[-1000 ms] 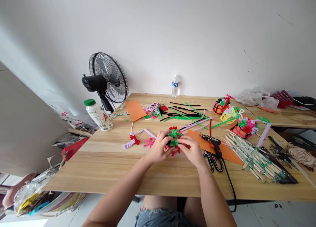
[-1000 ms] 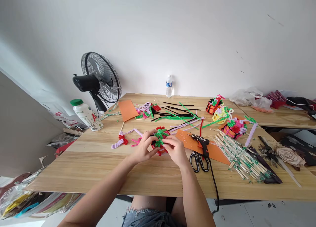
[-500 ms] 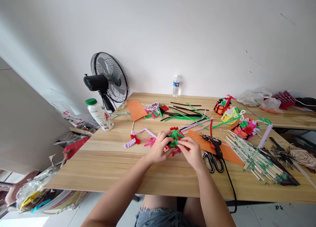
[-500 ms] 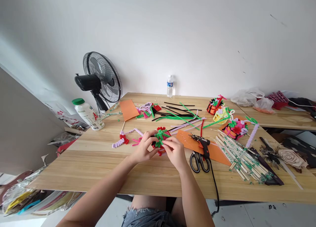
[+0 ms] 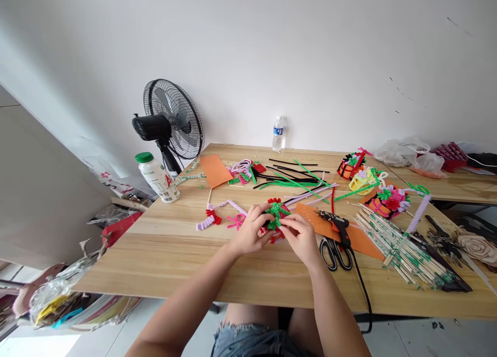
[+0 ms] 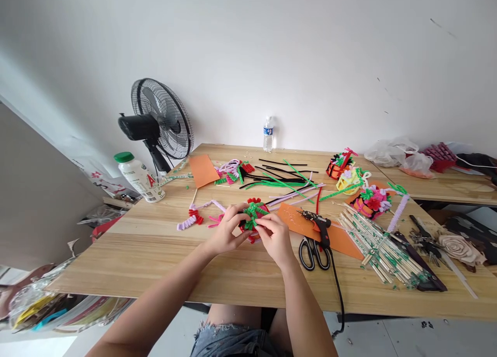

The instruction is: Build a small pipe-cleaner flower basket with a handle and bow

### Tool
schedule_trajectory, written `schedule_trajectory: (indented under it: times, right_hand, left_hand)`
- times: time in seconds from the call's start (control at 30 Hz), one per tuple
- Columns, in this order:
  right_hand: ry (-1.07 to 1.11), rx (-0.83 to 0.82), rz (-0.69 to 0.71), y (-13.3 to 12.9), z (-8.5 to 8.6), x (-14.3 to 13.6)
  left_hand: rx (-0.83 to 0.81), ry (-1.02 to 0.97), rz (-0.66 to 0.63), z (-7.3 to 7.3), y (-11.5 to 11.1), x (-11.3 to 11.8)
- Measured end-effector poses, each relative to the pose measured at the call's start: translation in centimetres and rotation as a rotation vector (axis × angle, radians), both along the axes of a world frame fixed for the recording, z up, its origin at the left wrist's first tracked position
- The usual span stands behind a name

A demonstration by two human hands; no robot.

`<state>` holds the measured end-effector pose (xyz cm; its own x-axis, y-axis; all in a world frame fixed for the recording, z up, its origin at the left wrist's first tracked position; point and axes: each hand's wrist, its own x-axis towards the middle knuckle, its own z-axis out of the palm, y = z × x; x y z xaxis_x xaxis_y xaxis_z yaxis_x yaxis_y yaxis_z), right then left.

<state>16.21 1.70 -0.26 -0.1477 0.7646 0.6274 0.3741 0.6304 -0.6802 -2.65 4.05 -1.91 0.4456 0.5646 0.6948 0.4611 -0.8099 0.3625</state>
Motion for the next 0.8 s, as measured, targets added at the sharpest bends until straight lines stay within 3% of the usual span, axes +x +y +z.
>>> schedule_trajectory:
  times: [0.8]
  right_hand:
    - [-0.01, -0.007, -0.012, 0.05, 0.0, -0.03]
  left_hand:
    - [0.015, -0.014, -0.013, 0.09, 0.14, 0.03]
